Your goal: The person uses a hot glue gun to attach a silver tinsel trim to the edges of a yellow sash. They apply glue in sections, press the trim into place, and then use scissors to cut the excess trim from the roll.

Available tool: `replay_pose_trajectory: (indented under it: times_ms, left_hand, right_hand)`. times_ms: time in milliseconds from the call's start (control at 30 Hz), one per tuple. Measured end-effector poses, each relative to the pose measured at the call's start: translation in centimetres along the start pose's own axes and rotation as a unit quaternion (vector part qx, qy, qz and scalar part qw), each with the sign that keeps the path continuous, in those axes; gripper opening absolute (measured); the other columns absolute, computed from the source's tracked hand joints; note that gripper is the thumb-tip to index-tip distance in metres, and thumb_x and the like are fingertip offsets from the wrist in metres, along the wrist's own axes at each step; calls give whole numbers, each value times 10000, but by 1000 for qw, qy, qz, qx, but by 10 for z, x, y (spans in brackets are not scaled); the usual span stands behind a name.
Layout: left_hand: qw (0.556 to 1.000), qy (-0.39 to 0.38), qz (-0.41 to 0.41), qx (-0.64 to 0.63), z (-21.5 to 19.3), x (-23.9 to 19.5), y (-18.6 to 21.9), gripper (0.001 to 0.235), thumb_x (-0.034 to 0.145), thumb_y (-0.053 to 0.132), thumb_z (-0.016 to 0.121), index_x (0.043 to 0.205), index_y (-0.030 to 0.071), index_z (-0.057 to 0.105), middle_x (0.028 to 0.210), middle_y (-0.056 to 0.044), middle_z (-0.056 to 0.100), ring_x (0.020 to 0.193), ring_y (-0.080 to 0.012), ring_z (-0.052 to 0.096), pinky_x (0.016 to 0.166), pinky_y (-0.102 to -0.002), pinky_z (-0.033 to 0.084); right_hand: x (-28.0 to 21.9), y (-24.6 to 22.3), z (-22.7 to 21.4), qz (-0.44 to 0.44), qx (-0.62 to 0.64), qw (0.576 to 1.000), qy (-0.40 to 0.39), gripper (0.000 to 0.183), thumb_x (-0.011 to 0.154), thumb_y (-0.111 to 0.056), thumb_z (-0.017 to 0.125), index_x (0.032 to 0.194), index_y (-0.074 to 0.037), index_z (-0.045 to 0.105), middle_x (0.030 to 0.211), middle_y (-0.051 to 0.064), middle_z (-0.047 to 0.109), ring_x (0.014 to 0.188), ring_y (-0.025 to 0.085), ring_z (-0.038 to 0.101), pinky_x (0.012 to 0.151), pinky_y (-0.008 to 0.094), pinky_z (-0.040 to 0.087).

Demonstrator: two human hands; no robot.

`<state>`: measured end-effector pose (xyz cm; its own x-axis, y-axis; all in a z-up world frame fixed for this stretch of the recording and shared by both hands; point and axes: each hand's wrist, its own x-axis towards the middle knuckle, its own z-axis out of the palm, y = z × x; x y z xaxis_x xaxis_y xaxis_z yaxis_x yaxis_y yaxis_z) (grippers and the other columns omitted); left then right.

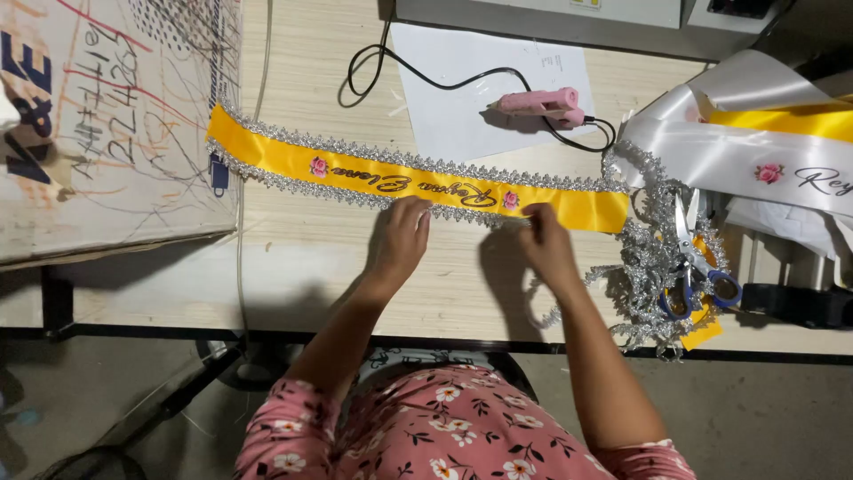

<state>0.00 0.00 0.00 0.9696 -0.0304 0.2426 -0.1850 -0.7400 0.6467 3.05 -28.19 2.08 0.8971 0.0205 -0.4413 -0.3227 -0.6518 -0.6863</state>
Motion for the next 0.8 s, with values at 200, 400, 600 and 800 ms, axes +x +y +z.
replay_pose_trajectory:
  times_ms: [200,400,600,800]
  left_hand:
    - [732,-296,-457,-409,36,31,-56,508,1063,503,544,1171,22,665,997,-69,747,856,-168,705,742,-312,577]
    - [778,-371,-312,-399,66,27,-87,431,855,119,759,1226,-16,586,951,-111,702,753,-217,705,594,-300,570]
    - [891,-346,-265,-128,14,37,-46,350,976,259,595,1281,95,644,874,-115,724,742,-248,722,679,-376,551]
    - [954,-237,-175,-54,22,33,-18,303,996,402,615,1011,128,744,948,-108,722,836,-289,709,741,-438,552]
  right_hand:
    - [-50,-87,73,-295,-7,952,-77,281,899,-37,607,1173,-43,667,1082,169,705,970,281,673,841,392,530]
    - [-47,-81,147,-475,-153,860,-106,294,859,-68,628,1149,-29,644,1157,153,692,1108,340,650,909,452,512]
    - [-28,-72,73,-345,-75,935,-20,277,759,-104,736,1029,-44,716,1035,176,715,936,386,665,817,494,552]
    - [27,35,23,-349,-134,918,135,225,930,-74,687,1149,-23,689,1176,195,708,1044,368,673,928,465,547]
